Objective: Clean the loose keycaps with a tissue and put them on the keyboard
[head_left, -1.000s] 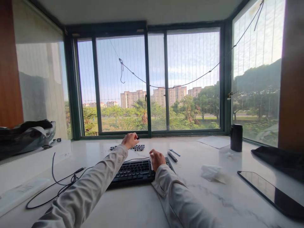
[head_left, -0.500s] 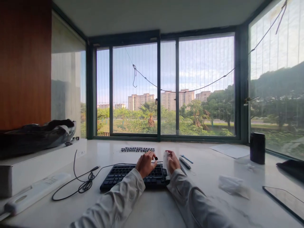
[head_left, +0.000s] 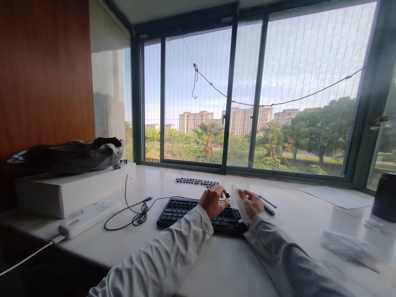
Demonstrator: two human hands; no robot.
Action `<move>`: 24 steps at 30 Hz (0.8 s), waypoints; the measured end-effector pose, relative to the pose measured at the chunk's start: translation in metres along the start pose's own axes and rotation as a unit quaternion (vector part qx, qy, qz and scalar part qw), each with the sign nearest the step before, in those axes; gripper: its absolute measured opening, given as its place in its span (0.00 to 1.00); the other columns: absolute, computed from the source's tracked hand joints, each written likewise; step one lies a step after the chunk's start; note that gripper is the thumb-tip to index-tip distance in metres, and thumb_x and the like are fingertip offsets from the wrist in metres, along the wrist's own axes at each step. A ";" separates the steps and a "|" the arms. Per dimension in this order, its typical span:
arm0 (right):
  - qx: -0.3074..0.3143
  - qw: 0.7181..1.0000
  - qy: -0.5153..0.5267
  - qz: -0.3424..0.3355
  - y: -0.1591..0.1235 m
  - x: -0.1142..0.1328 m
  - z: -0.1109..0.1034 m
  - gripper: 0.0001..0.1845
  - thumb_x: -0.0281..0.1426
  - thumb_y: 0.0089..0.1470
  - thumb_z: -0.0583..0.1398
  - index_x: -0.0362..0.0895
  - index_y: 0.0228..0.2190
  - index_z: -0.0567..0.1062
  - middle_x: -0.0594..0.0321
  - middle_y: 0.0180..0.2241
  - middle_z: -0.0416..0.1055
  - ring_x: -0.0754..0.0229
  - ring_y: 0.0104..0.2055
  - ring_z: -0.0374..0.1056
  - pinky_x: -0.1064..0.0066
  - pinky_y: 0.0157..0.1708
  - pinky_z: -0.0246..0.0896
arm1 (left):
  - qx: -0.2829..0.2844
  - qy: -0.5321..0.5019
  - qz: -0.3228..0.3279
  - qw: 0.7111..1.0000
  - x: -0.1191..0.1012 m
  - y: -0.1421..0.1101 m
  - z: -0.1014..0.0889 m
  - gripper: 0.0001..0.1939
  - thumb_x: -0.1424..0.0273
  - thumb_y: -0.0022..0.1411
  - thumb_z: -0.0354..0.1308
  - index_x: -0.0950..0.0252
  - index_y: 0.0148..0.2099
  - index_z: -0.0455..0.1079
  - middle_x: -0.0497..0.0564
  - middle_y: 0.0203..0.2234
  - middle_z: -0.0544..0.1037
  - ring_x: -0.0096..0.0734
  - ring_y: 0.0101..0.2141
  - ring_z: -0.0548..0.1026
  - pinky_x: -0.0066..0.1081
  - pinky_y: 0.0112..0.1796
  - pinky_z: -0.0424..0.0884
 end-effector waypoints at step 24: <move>0.134 0.981 0.137 -0.012 -0.034 0.037 0.018 0.24 0.48 0.46 0.61 0.47 0.41 0.80 0.61 0.39 0.78 0.52 0.43 0.72 0.67 0.41 0.66 | 0.009 -0.001 -0.005 1.000 0.001 -0.005 0.004 0.05 0.68 0.56 0.58 0.63 0.36 0.69 0.47 0.27 0.74 0.29 0.31 0.73 0.28 0.34 0.66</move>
Point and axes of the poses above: each hand's wrist, its own y-axis towards the middle knuckle, its own z-axis out of the palm, x = y × z, the point moved 1 cm from there along y, towards the middle knuckle
